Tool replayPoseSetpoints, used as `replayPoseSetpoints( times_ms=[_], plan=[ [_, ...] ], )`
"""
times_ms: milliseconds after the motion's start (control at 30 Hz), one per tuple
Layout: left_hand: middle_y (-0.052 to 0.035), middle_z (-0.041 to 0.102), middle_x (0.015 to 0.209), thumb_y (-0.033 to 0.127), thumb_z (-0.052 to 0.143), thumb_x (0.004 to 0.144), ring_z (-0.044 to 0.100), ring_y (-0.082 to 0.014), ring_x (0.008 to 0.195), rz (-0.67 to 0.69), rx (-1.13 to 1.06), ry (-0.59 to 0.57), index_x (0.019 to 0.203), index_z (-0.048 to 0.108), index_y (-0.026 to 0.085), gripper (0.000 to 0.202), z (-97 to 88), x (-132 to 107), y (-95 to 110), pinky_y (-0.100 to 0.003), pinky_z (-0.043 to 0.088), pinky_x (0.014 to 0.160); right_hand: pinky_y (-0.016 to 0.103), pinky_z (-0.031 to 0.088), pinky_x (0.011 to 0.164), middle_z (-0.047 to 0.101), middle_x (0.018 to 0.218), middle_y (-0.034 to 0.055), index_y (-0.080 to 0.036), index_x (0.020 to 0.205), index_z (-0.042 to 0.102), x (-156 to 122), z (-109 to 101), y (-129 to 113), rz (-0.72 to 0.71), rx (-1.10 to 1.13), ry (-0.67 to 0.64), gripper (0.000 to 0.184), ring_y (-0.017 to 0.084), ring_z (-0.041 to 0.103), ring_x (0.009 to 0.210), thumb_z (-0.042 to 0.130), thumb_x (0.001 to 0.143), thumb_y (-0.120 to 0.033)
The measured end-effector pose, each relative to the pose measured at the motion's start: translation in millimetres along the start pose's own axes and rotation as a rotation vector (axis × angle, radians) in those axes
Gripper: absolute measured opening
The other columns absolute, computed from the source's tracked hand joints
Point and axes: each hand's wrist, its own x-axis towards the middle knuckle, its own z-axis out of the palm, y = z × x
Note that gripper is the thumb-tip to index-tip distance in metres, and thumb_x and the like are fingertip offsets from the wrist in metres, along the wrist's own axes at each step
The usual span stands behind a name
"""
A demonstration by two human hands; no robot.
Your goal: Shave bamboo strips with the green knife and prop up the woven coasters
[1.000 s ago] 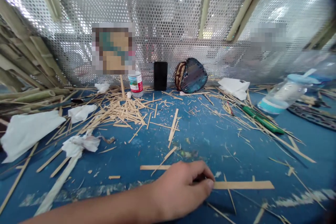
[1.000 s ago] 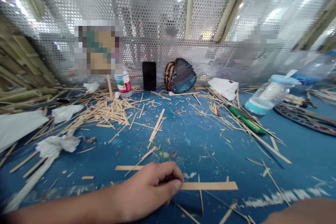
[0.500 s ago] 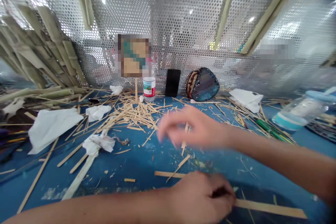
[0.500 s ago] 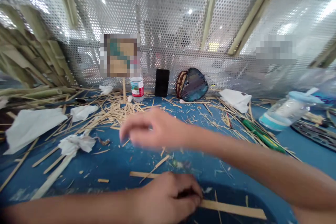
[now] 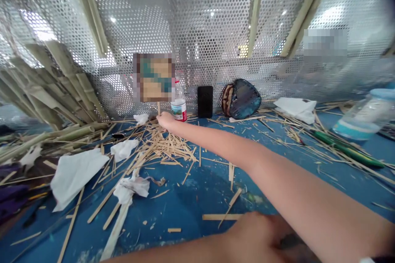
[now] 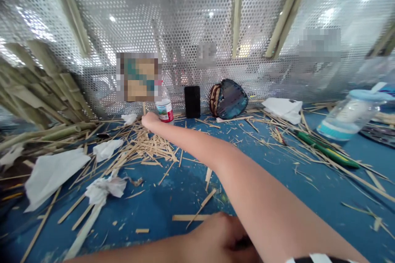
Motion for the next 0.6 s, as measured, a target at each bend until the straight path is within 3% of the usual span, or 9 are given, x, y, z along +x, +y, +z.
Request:
replayPoseSetpoints(
  times_ms=[100, 200, 367, 500, 600],
  plan=[
    [-0.0025, 0.069, 0.110, 0.033, 0.058, 0.086, 0.061, -0.0216, 0.104, 0.017, -0.054, 0.003, 0.115, 0.066, 0.020, 0.033, -0.7, -1, 1, -0.029, 0.049, 0.088, 0.034, 0.049, 0.085, 0.062, 0.114, 0.0074, -0.015, 0.110, 0.061, 3, 4, -9, -0.192, -0.032, 0.091, 0.022, 0.019, 0.059, 0.099, 0.052, 0.096, -0.030],
    [-0.0030, 0.069, 0.094, 0.032, 0.058, 0.086, 0.061, -0.0157, 0.083, -0.075, -0.053, 0.023, 0.111, 0.067, 0.018, 0.031, 0.2, -2, -3, -0.024, 0.048, 0.072, 0.025, 0.041, 0.080, 0.066, 0.103, 0.0038, -0.018, 0.094, 0.061, -9, -2, -23, -0.407, -0.058, 0.113, 0.016, 0.015, 0.055, 0.093, 0.047, 0.097, -0.026],
    [0.0046, 0.055, 0.066, 0.027, 0.056, 0.086, 0.047, -0.0075, 0.058, -0.133, 0.022, 0.068, 0.098, 0.068, 0.018, 0.019, 0.3, -2, 0, -0.019, 0.037, 0.056, 0.024, 0.034, 0.068, 0.061, 0.082, 0.0000, -0.018, 0.088, 0.056, -70, -47, -30, -0.690, -0.148, 0.115, 0.014, 0.012, 0.051, 0.074, 0.048, 0.097, -0.025],
    [0.0050, 0.052, 0.065, 0.031, 0.052, 0.089, 0.043, -0.0074, 0.056, -0.155, 0.053, 0.043, 0.095, 0.065, 0.018, 0.019, -2.7, -3, 16, -0.018, 0.032, 0.050, 0.025, 0.033, 0.065, 0.058, 0.076, -0.0003, -0.017, 0.085, 0.056, -138, -105, 1, -0.781, -0.401, 0.131, 0.018, 0.012, 0.050, 0.071, 0.046, 0.098, -0.024],
    [0.0052, 0.053, 0.067, 0.030, 0.050, 0.090, 0.046, -0.0079, 0.060, -0.148, 0.085, 0.039, 0.092, 0.062, 0.019, 0.016, -3.5, -3, 22, -0.018, 0.034, 0.054, 0.025, 0.033, 0.064, 0.065, 0.089, 0.0023, -0.018, 0.092, 0.060, -177, -142, 43, -0.641, -0.682, 0.100, 0.019, 0.014, 0.056, 0.077, 0.044, 0.098, -0.027]
  ],
)
